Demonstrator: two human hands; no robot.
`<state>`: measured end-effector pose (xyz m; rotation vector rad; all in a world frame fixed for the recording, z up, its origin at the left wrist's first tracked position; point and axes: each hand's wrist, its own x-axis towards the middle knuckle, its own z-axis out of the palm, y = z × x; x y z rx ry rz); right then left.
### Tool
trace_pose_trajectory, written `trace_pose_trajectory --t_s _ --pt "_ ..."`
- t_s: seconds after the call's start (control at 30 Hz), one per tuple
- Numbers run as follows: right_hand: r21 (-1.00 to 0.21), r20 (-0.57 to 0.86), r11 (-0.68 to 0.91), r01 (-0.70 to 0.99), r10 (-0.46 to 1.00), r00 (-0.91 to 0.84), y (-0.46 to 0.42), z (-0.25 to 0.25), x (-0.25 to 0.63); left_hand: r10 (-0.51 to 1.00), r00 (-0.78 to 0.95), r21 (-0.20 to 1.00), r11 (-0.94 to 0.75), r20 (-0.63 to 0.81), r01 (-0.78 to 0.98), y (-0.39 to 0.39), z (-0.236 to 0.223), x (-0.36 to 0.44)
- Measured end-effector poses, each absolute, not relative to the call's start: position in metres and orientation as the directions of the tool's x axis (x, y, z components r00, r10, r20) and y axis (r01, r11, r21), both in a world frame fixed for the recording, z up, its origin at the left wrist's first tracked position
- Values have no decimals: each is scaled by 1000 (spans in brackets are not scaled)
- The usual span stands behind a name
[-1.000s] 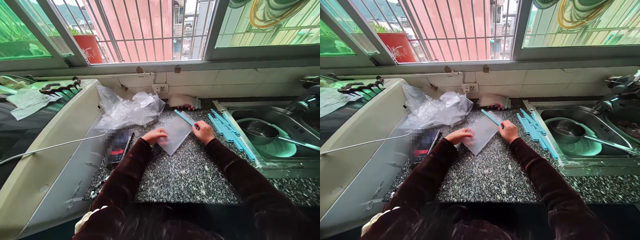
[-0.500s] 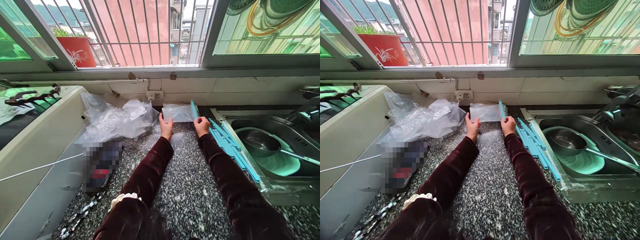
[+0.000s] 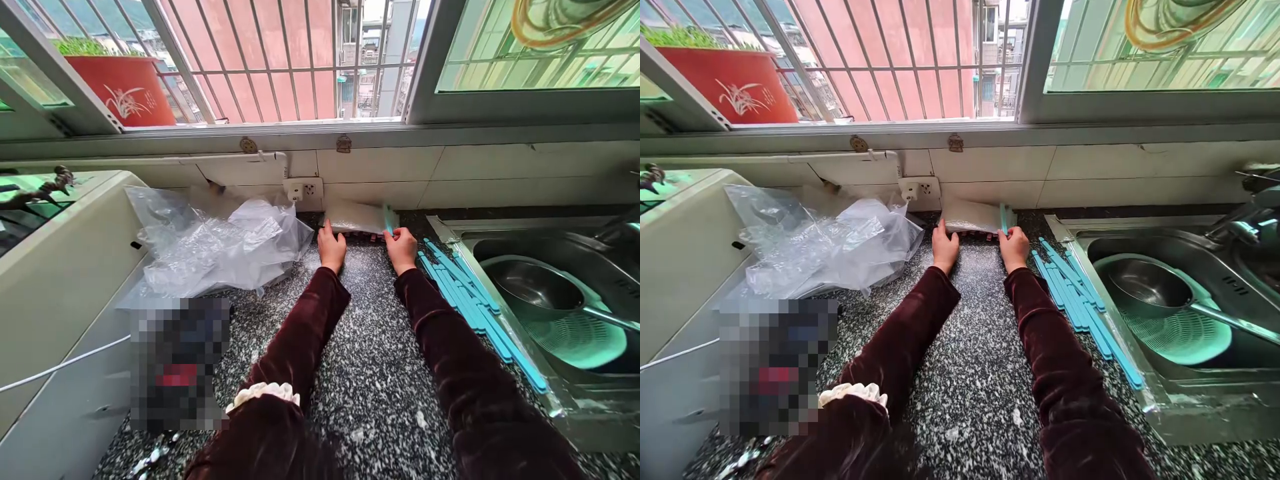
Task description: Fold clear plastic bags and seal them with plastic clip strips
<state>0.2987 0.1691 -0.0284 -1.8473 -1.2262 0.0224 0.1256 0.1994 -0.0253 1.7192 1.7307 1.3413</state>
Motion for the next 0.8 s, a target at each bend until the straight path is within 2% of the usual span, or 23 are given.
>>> trace_pose_trajectory --t_s 0.33,0.6,0.7,0.8 --pt "-623 490 -136 771 700 520 167 -23 299 921 -118 791 -248 372 560 182 -23 118" --pt "-442 626 -8 897 714 315 151 -18 286 942 190 667 -331 278 667 145 -18 91" --pt "-418 636 46 907 728 257 142 -13 275 922 278 617 -388 271 685 122 -15 80" --pt "-399 646 92 912 734 209 140 2 257 893 413 629 -428 181 649 100 -1 63"
